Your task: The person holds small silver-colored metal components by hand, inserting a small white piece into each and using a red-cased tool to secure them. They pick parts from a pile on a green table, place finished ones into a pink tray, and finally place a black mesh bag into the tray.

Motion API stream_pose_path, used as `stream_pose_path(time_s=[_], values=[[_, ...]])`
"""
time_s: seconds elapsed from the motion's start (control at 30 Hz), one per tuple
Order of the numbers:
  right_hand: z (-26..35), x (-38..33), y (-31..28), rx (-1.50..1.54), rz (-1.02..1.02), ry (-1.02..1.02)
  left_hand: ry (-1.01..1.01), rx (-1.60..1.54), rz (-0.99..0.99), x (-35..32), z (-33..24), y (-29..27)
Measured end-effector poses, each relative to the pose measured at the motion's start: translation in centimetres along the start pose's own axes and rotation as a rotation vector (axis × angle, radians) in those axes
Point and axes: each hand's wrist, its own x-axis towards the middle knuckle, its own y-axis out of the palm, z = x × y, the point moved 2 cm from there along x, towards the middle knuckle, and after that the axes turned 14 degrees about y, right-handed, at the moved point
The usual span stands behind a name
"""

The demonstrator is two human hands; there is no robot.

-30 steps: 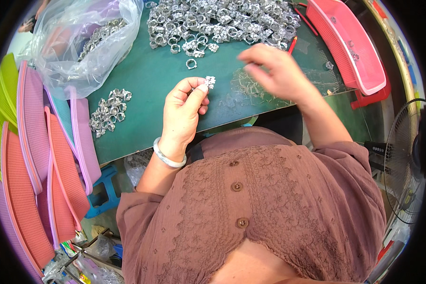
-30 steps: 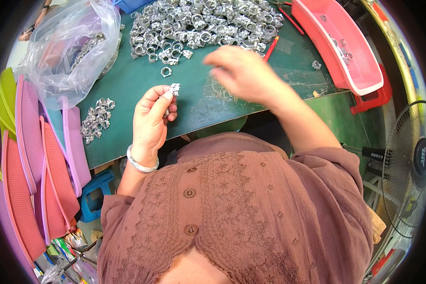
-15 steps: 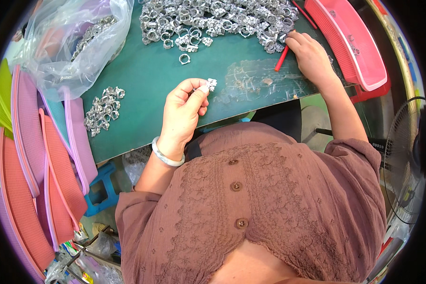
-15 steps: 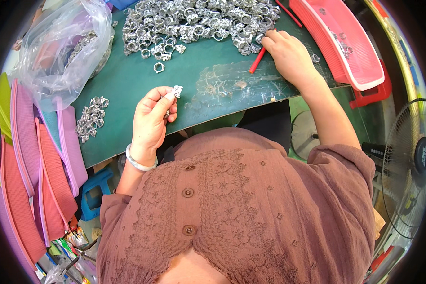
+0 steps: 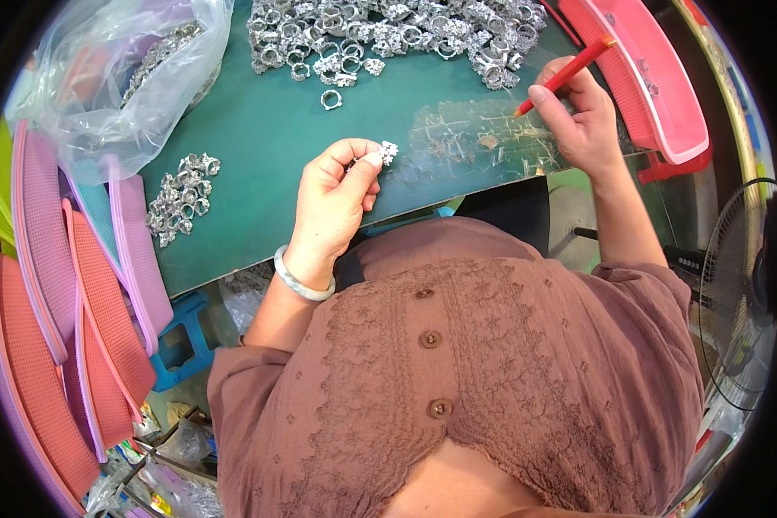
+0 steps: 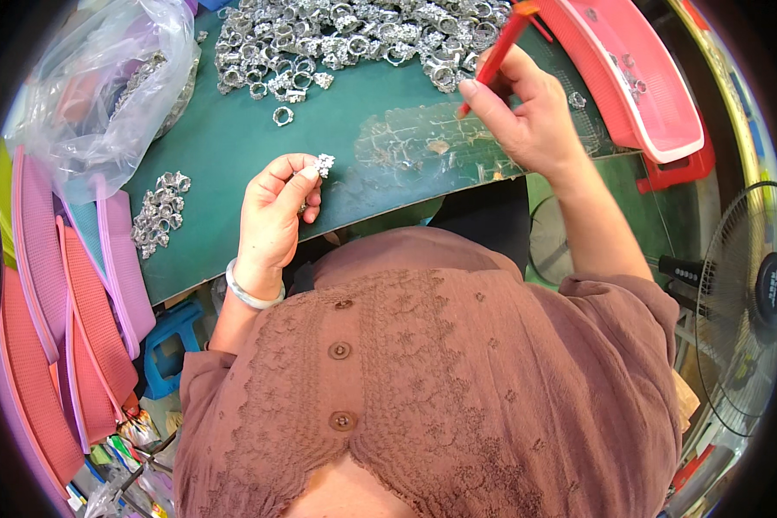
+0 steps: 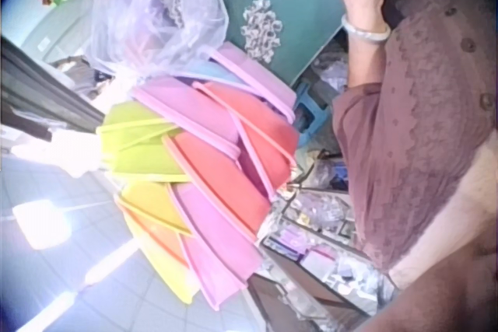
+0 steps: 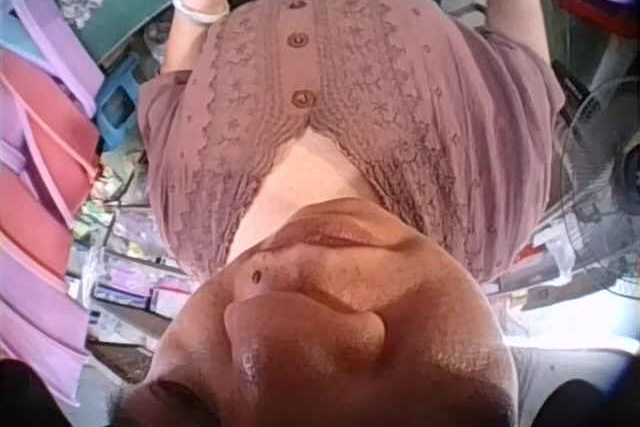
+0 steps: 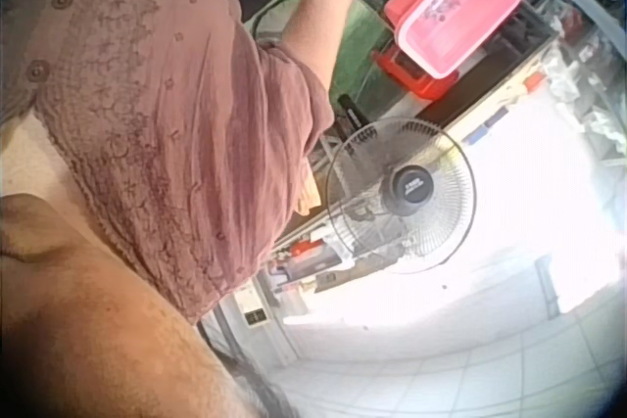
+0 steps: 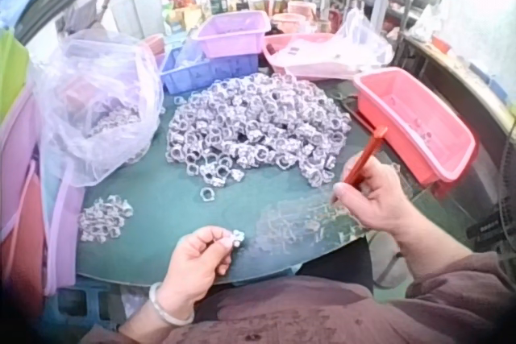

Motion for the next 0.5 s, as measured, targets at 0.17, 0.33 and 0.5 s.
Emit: stream_pose_path(time_s=[0.17, 0.33, 0.5], values=[[-1.1, -1.3, 6.2, 0.813, 0.306, 0.381, -0.022, 0.073, -0.026, 0.0, -0.1, 0.1], [-0.8, -1.3, 9.0, 0.806, 0.321, 0.373, -0.068, 0.174, -0.005, 0.2, -0.1, 0.2], [-0.2, -1.3, 9.2, 0.612, 0.339, 0.31, -0.088, 0.186, -0.005, 0.3, -0.1, 0.3]])
